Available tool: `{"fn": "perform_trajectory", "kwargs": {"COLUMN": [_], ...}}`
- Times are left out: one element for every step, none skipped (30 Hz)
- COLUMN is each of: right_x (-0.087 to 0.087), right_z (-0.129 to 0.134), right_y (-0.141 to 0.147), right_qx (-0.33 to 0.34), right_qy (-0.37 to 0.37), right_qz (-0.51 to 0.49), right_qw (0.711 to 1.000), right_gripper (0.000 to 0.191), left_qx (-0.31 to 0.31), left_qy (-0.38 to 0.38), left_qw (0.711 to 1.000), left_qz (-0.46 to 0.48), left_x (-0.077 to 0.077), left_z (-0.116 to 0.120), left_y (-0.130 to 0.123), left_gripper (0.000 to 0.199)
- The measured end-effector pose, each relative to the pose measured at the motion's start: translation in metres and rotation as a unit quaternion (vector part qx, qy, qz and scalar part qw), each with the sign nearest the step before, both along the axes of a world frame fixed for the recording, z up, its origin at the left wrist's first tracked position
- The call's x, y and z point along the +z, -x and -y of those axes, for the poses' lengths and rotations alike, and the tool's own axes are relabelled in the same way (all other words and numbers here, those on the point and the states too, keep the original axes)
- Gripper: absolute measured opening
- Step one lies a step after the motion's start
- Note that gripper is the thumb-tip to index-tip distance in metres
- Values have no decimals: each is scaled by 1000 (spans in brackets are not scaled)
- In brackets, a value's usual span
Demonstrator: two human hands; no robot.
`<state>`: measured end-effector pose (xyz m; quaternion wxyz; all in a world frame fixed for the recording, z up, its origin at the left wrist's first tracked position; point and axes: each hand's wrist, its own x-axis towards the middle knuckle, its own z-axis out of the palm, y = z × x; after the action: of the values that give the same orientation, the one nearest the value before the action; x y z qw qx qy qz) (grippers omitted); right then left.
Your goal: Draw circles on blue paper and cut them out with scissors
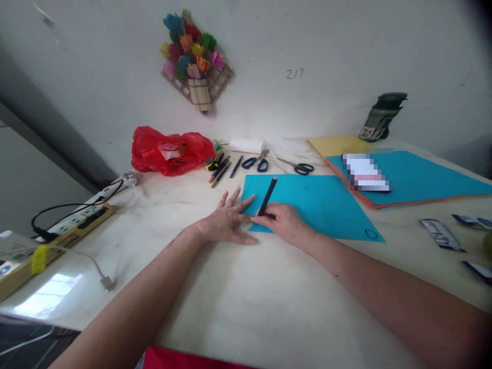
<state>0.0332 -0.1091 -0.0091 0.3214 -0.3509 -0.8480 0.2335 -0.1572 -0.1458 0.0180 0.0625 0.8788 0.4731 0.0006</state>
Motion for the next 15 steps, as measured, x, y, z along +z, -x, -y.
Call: {"fn": "perform_trajectory", "kwargs": {"right_x": [0,0,0,-1,-1,-1,-1,-1,-1,-1,-2,-2,-2,-2,-3], "right_z": [0,0,0,0,-1,-1,-1,-1,-1,0,0,0,-1,-1,-1], "right_y": [0,0,0,0,0,0,0,0,0,0,0,0,-1,-1,-1], "right_qx": [0,0,-1,-2,-2,-1,-1,0,-1,-3,-4,-4,-4,-2,0], "right_qy": [0,1,1,2,2,2,2,3,3,4,5,5,5,5,5], "right_qz": [0,1,2,3,3,4,5,5,5,5,5,5,5,5,6], "right_qw": [1000,1000,1000,1000,1000,1000,1000,1000,1000,1000,1000,1000,1000,1000,1000], "right_gripper": [25,26,26,27,27,27,27,27,27,27,28,28,28,28,28], "left_qx": [-3,-5,-7,-7,-7,-7,-7,-7,-8,-8,-9,-9,-9,-9,-9], "left_qy": [-1,-2,-1,-1,-1,0,1,2,2,3,3,2,2,2,2], "left_qw": [1000,1000,1000,1000,1000,1000,1000,1000,1000,1000,1000,1000,1000,1000,1000], "left_qz": [1,2,3,2,2,1,1,0,0,0,-1,-1,-1,-1,-1], "left_x": [-1,-1,-2,-2,-3,-3,-3,-3,-3,-3,-3,-3,-3,-3,-3], "left_z": [0,-1,-1,-1,-1,-2,-2,-2,-2,-2,-2,-2,-2,-2,-2], "left_y": [0,1,1,2,2,2,2,2,2,2,2,2,2,2,2], "left_gripper": [63,63,62,62,62,62,62,62,62,62,62,62,62,62,62]}}
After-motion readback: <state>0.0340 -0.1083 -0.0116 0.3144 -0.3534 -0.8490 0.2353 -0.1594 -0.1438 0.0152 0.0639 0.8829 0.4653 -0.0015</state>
